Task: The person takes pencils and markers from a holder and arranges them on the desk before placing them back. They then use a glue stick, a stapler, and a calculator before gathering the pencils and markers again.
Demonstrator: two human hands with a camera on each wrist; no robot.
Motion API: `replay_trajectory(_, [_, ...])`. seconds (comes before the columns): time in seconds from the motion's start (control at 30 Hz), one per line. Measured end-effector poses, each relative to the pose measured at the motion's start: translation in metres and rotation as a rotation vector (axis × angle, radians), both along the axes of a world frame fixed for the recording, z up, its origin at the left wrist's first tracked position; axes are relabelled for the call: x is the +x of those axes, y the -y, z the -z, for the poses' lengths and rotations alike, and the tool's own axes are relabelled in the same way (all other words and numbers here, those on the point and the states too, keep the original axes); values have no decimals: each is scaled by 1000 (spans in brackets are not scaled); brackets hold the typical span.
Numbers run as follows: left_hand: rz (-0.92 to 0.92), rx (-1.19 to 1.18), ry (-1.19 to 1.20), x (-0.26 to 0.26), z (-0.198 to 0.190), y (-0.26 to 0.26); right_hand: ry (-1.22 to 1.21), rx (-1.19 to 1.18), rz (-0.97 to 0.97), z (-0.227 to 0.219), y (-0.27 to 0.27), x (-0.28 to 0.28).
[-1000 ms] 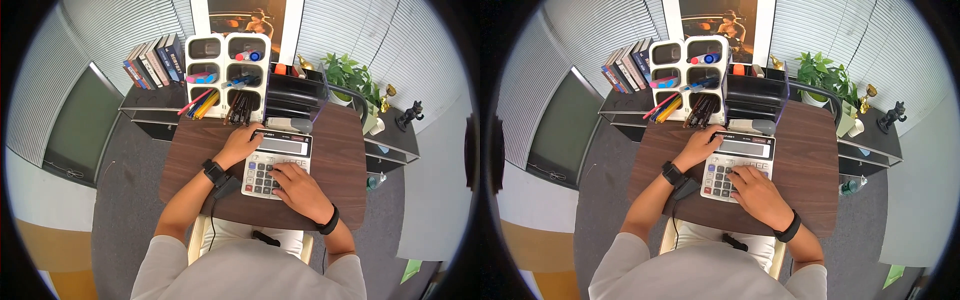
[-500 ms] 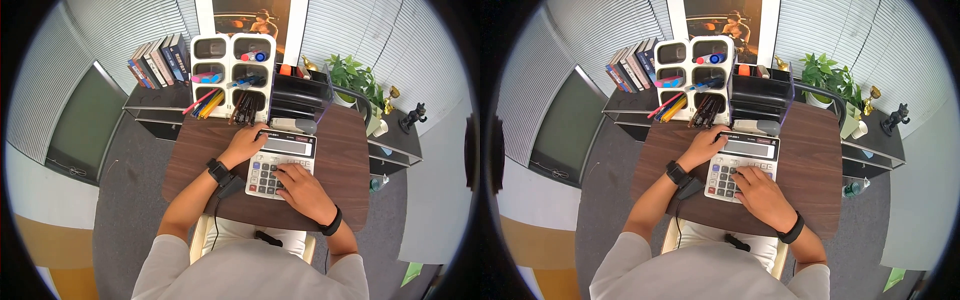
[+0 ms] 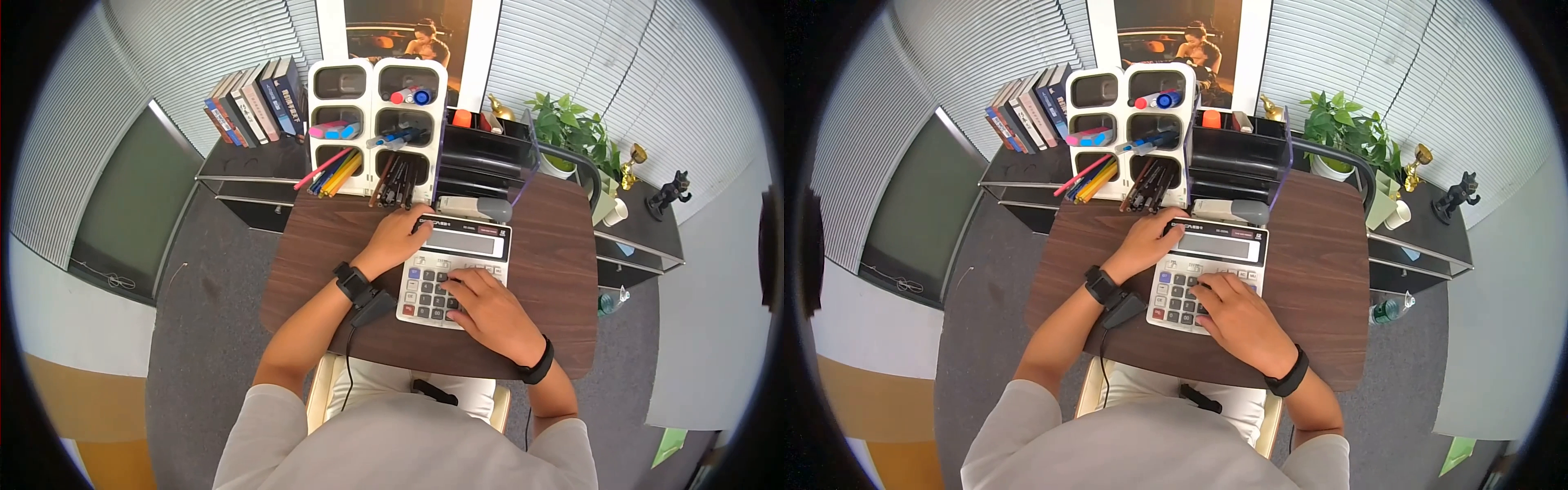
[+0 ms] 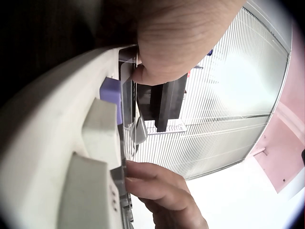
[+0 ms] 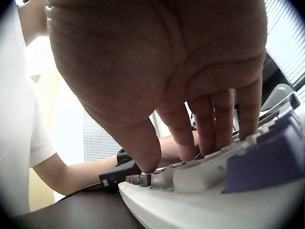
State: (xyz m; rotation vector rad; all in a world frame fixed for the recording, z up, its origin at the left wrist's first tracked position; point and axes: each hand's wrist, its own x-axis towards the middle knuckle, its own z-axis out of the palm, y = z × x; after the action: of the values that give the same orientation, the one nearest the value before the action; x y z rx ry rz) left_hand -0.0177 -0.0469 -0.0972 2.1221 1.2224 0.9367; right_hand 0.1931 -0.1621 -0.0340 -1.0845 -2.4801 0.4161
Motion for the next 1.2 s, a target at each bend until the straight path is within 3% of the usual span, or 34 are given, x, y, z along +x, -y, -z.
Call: replay_trajectory(1.2, [8, 39, 13, 0, 0, 1, 4, 4, 5, 2, 2, 0])
